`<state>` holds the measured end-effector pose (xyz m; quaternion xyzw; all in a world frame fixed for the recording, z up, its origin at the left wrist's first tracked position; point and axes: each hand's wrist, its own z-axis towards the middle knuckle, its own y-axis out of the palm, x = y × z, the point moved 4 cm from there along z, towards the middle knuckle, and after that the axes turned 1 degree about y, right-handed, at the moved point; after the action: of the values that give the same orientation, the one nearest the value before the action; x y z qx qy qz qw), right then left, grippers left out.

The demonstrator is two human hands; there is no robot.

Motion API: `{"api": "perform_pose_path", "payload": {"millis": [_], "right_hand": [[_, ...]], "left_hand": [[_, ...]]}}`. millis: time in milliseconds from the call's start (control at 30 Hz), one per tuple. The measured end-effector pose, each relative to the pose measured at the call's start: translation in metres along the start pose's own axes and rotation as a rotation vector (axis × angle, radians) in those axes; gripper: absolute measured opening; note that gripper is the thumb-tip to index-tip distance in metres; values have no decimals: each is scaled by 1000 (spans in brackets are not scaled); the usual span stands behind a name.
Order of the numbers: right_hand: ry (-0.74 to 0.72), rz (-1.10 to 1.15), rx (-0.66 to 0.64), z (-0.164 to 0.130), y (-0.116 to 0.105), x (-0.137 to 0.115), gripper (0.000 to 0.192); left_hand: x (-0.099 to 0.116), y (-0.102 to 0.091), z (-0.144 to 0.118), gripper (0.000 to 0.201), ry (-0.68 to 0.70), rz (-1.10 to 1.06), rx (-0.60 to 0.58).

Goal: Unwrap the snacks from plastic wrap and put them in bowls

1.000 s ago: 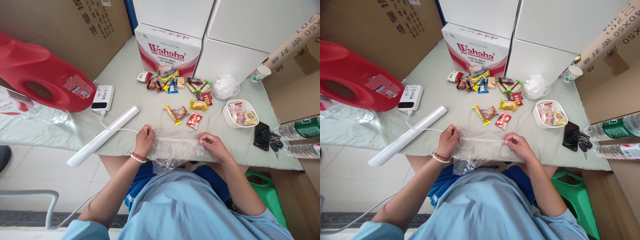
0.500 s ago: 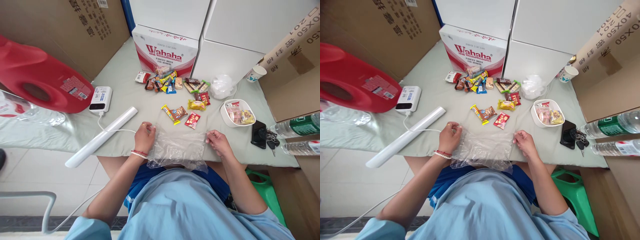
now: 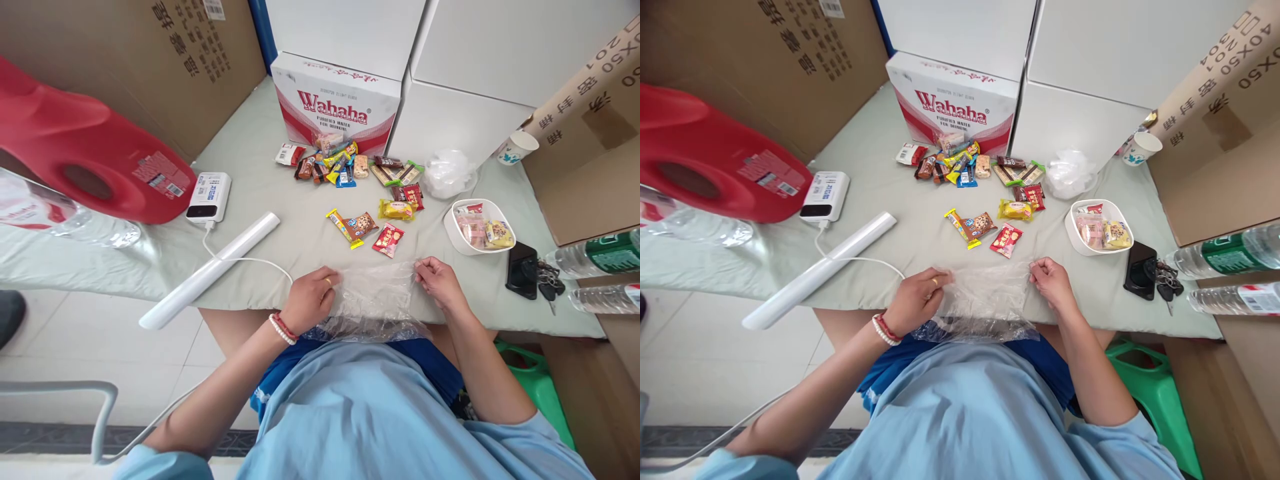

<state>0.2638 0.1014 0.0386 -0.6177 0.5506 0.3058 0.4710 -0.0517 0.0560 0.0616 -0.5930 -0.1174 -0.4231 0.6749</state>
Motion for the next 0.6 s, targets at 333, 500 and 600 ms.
{"api": "perform_pose_path", "payload": {"millis": [333, 500, 600], "right_hand": [[-94, -236, 60, 14, -16, 7, 38], [-444, -476, -118, 7, -12, -12, 64], [-501, -451, -236, 6, -2, -23, 41]], "left_hand": [[-33, 37, 31, 48, -251, 347, -33], [-19, 44, 11, 56, -208, 494, -50], [-11, 48, 1, 56, -188, 517, -76]]}}
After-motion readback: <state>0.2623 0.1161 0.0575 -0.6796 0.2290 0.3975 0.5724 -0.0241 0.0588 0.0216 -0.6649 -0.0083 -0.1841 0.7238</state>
